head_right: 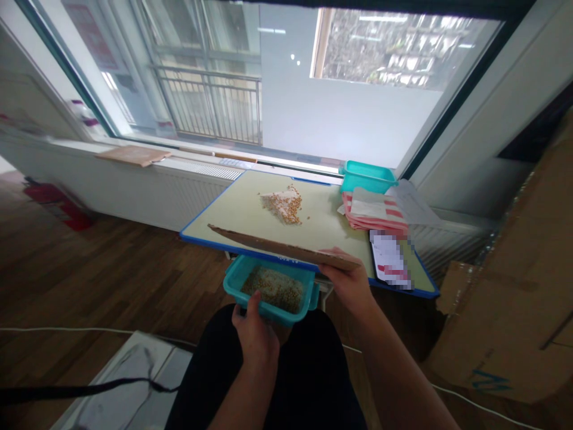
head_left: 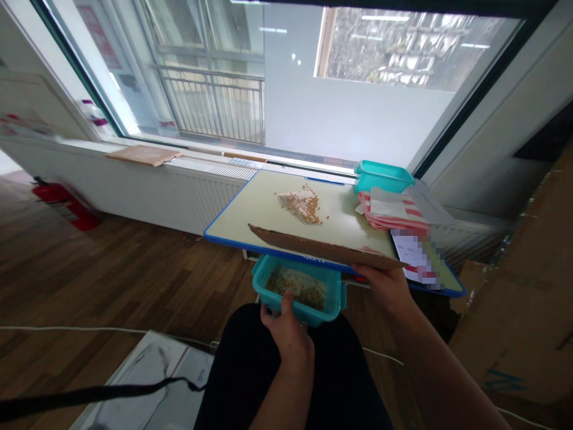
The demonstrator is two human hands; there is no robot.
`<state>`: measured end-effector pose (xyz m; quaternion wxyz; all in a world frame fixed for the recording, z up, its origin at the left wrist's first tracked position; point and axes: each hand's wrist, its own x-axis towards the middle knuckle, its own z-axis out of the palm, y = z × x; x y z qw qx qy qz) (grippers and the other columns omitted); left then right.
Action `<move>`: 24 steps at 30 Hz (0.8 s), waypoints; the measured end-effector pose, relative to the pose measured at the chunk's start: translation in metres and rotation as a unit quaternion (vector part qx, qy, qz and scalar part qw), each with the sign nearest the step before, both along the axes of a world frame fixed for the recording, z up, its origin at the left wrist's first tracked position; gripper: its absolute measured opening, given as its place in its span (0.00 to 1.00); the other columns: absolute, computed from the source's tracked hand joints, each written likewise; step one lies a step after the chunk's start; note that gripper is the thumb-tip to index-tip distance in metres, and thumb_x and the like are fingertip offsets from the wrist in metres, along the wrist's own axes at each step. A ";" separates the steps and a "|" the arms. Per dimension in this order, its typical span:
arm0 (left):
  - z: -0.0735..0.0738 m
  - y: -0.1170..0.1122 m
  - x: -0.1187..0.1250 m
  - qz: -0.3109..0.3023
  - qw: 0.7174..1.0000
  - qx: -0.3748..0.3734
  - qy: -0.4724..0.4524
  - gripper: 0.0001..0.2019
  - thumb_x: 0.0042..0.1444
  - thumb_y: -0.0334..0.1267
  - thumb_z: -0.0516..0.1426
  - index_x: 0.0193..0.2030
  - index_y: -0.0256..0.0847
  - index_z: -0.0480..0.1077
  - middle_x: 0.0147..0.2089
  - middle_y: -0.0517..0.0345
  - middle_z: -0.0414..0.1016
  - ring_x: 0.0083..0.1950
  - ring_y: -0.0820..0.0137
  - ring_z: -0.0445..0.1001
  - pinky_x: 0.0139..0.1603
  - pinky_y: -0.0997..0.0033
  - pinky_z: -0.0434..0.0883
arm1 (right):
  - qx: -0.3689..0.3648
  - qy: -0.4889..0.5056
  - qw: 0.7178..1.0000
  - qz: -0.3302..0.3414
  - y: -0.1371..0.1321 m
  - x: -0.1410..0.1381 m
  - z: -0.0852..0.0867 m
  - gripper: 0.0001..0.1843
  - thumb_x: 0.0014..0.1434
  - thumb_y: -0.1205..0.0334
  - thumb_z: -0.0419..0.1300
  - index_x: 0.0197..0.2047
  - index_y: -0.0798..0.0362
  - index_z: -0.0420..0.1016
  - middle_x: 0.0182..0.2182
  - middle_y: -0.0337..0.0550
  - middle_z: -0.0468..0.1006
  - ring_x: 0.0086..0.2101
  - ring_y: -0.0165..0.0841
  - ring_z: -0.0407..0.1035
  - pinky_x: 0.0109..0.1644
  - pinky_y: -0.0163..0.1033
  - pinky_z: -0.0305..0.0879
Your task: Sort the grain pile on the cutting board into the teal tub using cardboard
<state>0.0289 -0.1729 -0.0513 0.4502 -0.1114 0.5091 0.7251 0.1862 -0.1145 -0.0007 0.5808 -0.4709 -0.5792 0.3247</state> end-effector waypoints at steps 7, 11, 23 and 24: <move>0.000 0.001 0.001 0.006 1.000 0.000 0.001 0.34 0.45 0.37 0.64 0.58 0.43 0.54 0.51 0.48 0.71 0.46 0.63 0.75 0.43 0.62 0.73 | -0.001 0.033 0.999 -0.016 -0.009 0.022 -0.011 0.14 0.42 0.66 0.68 0.35 0.46 0.79 0.32 0.35 0.81 0.35 0.35 0.74 0.43 0.41 0.70; -0.001 0.000 0.001 0.005 1.000 0.000 -0.003 0.33 0.44 0.37 0.64 0.56 0.43 0.56 0.53 0.46 0.70 0.44 0.63 0.75 0.38 0.64 0.74 | 0.006 0.012 1.000 -0.009 -0.014 0.024 -0.009 0.12 0.43 0.64 0.69 0.35 0.46 0.80 0.32 0.36 0.80 0.34 0.36 0.74 0.43 0.43 0.70; 0.001 -0.002 0.009 -0.007 1.000 0.003 -0.007 0.34 0.45 0.37 0.64 0.58 0.45 0.54 0.53 0.48 0.70 0.48 0.63 0.74 0.45 0.60 0.73 | 0.034 -0.068 0.997 -0.004 -0.021 0.016 0.003 0.10 0.48 0.62 0.66 0.37 0.45 0.80 0.36 0.37 0.80 0.38 0.37 0.73 0.45 0.45 0.70; 0.000 -0.003 0.010 -0.011 1.000 0.003 -0.009 0.34 0.45 0.37 0.64 0.58 0.45 0.54 0.53 0.48 0.70 0.47 0.63 0.74 0.44 0.60 0.74 | 0.037 -0.071 0.997 -0.001 -0.021 0.016 0.003 0.10 0.48 0.62 0.66 0.37 0.44 0.80 0.36 0.37 0.80 0.38 0.37 0.73 0.46 0.46 0.70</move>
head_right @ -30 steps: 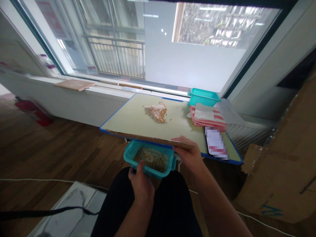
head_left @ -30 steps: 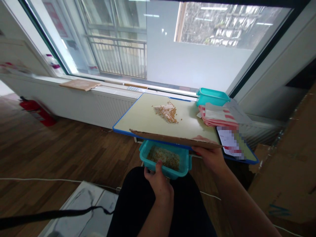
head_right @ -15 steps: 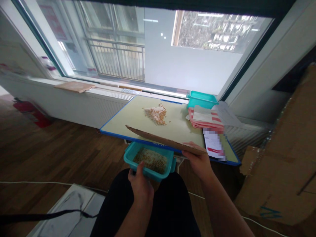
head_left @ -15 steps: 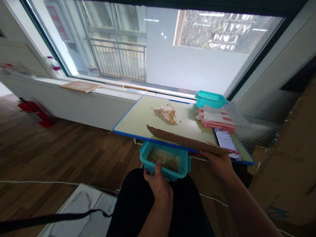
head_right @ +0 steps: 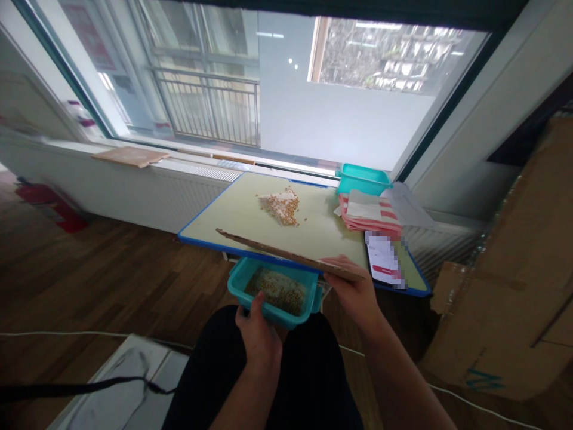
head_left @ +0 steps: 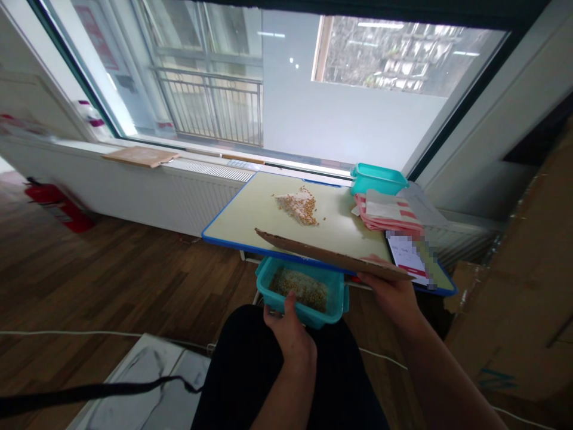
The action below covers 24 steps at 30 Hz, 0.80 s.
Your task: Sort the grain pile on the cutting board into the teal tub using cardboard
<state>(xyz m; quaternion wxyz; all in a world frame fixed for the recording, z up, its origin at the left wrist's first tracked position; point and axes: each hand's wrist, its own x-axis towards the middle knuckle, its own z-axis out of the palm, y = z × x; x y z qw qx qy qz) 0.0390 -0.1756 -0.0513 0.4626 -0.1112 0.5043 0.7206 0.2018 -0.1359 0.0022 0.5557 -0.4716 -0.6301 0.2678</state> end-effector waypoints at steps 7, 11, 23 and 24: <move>-0.002 -0.001 0.000 -0.003 1.000 0.004 -0.001 0.33 0.46 0.37 0.64 0.57 0.45 0.55 0.52 0.48 0.71 0.46 0.64 0.75 0.45 0.60 0.73 | -0.009 -0.016 1.000 -0.007 -0.008 0.004 0.000 0.09 0.47 0.62 0.66 0.35 0.45 0.80 0.35 0.39 0.81 0.38 0.39 0.74 0.50 0.49 0.67; 0.000 0.000 0.000 -0.003 1.000 0.004 -0.004 0.34 0.46 0.36 0.64 0.58 0.45 0.54 0.52 0.49 0.70 0.47 0.63 0.74 0.46 0.58 0.73 | -0.020 0.033 0.999 -0.018 -0.006 0.005 -0.004 0.10 0.46 0.63 0.66 0.35 0.46 0.80 0.34 0.38 0.81 0.36 0.38 0.73 0.44 0.46 0.70; -0.001 0.001 0.000 -0.003 1.000 0.006 -0.006 0.36 0.46 0.36 0.64 0.59 0.44 0.52 0.52 0.48 0.70 0.48 0.63 0.74 0.47 0.58 0.73 | -0.016 0.049 0.997 -0.055 -0.002 0.011 -0.005 0.11 0.43 0.64 0.67 0.34 0.47 0.80 0.33 0.37 0.80 0.37 0.38 0.73 0.47 0.47 0.68; -0.001 0.001 0.001 -0.005 1.000 0.008 -0.007 0.35 0.46 0.36 0.64 0.59 0.44 0.52 0.51 0.48 0.70 0.47 0.63 0.74 0.46 0.58 0.73 | -0.019 0.061 0.996 -0.064 0.001 0.011 -0.005 0.11 0.43 0.63 0.67 0.34 0.48 0.80 0.32 0.37 0.80 0.37 0.38 0.73 0.46 0.46 0.69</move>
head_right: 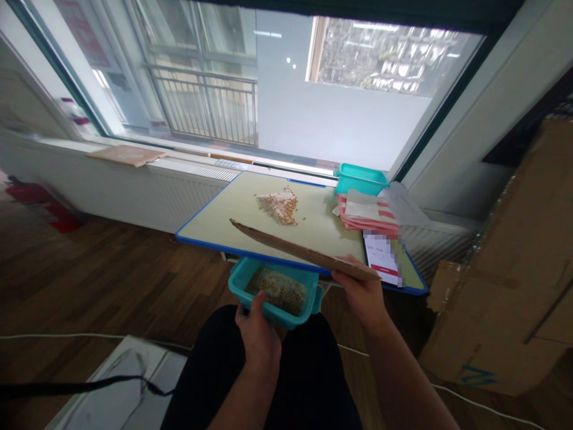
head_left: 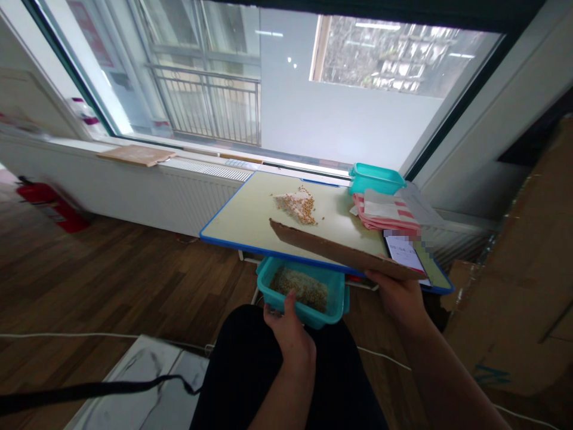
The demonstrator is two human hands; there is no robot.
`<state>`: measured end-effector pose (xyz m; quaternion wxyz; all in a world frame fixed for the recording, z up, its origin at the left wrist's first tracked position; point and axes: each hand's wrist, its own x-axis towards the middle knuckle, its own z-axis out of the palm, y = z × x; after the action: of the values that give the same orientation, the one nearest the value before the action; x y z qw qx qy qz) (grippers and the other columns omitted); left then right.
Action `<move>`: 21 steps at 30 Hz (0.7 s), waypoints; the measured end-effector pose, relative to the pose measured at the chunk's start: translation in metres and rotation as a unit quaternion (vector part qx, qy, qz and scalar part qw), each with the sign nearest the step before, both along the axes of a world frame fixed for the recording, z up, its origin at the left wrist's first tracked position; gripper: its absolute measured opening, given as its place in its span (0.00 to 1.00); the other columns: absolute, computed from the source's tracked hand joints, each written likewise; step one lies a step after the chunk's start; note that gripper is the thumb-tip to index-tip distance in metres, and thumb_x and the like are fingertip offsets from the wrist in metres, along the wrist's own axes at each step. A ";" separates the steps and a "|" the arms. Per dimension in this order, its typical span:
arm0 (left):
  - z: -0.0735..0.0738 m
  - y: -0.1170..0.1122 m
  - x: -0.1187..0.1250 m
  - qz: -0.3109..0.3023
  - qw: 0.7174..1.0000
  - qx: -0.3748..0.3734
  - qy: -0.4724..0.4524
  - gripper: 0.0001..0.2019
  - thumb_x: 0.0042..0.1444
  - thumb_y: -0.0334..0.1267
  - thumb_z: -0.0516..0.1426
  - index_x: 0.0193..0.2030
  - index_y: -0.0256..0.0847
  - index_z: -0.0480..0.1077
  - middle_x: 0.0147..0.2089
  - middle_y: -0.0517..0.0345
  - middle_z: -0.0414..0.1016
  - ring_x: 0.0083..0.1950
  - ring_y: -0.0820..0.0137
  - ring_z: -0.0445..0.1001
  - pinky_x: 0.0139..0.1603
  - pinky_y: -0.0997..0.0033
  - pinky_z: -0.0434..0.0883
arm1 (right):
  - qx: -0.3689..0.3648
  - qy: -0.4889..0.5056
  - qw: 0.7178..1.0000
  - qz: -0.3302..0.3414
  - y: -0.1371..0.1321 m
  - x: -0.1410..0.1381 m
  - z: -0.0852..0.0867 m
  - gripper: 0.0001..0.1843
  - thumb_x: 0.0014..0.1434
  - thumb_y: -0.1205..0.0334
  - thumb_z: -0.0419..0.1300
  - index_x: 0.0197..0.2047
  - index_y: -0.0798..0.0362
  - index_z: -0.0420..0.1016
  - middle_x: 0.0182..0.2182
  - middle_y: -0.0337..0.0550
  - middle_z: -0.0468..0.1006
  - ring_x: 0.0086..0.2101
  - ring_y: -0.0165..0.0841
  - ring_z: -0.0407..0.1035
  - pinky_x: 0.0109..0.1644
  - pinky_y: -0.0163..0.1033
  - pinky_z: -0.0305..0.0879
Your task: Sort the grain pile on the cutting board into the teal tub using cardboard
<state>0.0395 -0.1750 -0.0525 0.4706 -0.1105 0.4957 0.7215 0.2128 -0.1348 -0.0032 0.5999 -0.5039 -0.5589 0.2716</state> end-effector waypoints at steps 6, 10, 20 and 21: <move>0.000 -0.003 -0.001 -0.005 1.000 0.004 0.001 0.32 0.46 0.36 0.64 0.56 0.44 0.56 0.51 0.48 0.70 0.46 0.63 0.75 0.46 0.58 0.73 | 0.003 0.048 0.998 -0.031 0.034 0.003 0.005 0.16 0.37 0.65 0.69 0.33 0.53 0.79 0.32 0.39 0.80 0.35 0.39 0.73 0.44 0.47 0.69; 0.001 -0.003 -0.002 -0.008 1.000 0.000 0.002 0.31 0.46 0.37 0.64 0.56 0.44 0.57 0.50 0.49 0.71 0.46 0.63 0.75 0.46 0.57 0.72 | -0.001 0.046 0.999 -0.007 0.052 0.006 0.007 0.17 0.35 0.66 0.69 0.34 0.53 0.78 0.32 0.38 0.80 0.36 0.39 0.73 0.45 0.47 0.68; -0.004 0.002 -0.003 -0.001 1.000 0.006 0.006 0.29 0.47 0.36 0.64 0.54 0.44 0.57 0.49 0.48 0.71 0.44 0.64 0.75 0.42 0.60 0.73 | -0.060 0.034 0.998 0.000 0.033 0.007 -0.003 0.16 0.35 0.63 0.70 0.33 0.52 0.79 0.31 0.39 0.80 0.35 0.39 0.73 0.44 0.47 0.69; -0.004 0.002 -0.003 -0.005 1.000 0.003 0.004 0.29 0.47 0.37 0.63 0.55 0.44 0.57 0.49 0.48 0.71 0.43 0.64 0.75 0.41 0.61 0.74 | -0.063 0.034 0.997 0.003 0.030 0.008 -0.003 0.15 0.36 0.63 0.70 0.32 0.52 0.79 0.31 0.39 0.80 0.34 0.39 0.73 0.43 0.46 0.70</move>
<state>0.0368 -0.1733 -0.0562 0.4722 -0.1038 0.4962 0.7212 0.2203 -0.1051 -0.0062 0.5848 -0.5291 -0.5220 0.3248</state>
